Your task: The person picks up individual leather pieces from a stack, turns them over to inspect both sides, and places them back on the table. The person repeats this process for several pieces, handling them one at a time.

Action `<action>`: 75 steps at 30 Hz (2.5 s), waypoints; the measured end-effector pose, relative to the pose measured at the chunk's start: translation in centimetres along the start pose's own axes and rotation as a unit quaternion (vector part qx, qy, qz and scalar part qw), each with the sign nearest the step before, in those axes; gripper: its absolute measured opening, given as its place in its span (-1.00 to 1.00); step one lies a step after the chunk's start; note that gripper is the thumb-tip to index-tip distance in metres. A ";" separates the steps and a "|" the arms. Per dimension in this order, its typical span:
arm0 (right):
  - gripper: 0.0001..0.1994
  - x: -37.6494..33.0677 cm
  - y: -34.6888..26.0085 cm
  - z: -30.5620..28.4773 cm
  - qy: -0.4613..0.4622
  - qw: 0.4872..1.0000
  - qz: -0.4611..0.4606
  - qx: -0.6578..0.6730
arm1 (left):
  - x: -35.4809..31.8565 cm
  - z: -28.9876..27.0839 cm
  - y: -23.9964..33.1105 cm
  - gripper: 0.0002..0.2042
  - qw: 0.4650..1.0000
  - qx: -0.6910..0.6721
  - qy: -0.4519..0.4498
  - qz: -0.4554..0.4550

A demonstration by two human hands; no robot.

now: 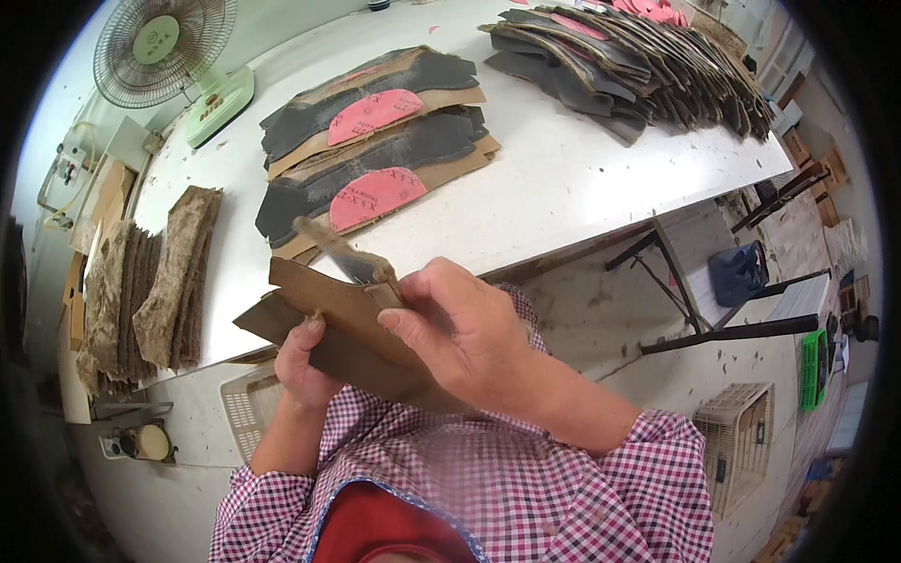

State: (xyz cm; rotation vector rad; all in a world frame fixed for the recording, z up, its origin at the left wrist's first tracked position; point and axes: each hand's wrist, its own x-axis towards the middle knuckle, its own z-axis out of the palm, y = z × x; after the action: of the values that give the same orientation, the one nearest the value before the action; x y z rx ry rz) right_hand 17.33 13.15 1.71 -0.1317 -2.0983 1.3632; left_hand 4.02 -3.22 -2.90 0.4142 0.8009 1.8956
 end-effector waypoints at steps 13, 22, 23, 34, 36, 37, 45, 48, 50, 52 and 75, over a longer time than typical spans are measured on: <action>-0.86 0.8 0.3 -1.0 -0.012 0.999 -0.043 -0.012 | 0.6 1.1 0.2 -0.57 0.999 0.029 -0.018 -0.014; -0.78 4.8 -0.3 -1.2 0.000 0.983 0.128 0.131 | 4.5 1.5 2.5 -0.66 0.998 0.041 0.055 0.004; -0.79 5.4 0.0 -0.9 0.008 0.974 0.148 0.170 | 4.8 2.2 2.8 -0.66 0.998 0.024 0.060 0.003; -0.79 6.6 2.7 0.0 0.171 0.912 0.161 0.336 | 2.6 -0.6 0.1 -0.53 0.993 -0.115 -0.019 -0.001; -0.78 6.6 2.9 0.1 0.192 0.912 0.162 0.324 | 1.6 -1.6 -2.1 -0.63 0.992 0.120 0.008 0.035; -0.78 6.6 3.0 0.0 0.202 0.913 0.161 0.316 | 1.6 -1.4 -2.7 -0.67 0.987 0.154 0.033 0.034; -0.79 6.8 3.6 0.0 0.276 0.860 0.205 0.376 | 1.1 -1.2 -2.2 -0.52 0.990 -0.111 0.041 -0.076; -0.73 7.4 4.4 0.2 0.273 0.845 0.228 0.398 | -0.3 -3.1 -5.7 -0.36 0.993 0.055 -0.077 -0.071; -0.70 7.8 4.5 0.4 0.264 0.845 0.243 0.396 | -0.2 -2.1 -5.5 -0.29 0.983 0.110 -0.095 -0.111; -0.66 8.3 4.3 0.5 0.245 0.853 0.261 0.380 | -0.4 -0.2 -4.0 -0.28 0.975 0.147 -0.092 -0.140; -0.84 1.1 9.2 -0.4 -0.008 0.962 0.181 0.205 | -2.1 4.7 0.6 -0.48 0.992 0.075 0.090 -0.047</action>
State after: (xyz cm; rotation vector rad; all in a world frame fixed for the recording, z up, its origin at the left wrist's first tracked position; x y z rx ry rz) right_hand 14.45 18.15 -5.49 -0.3429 -1.8145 1.9929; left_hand 7.38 -3.57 1.04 0.2936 1.0698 1.8086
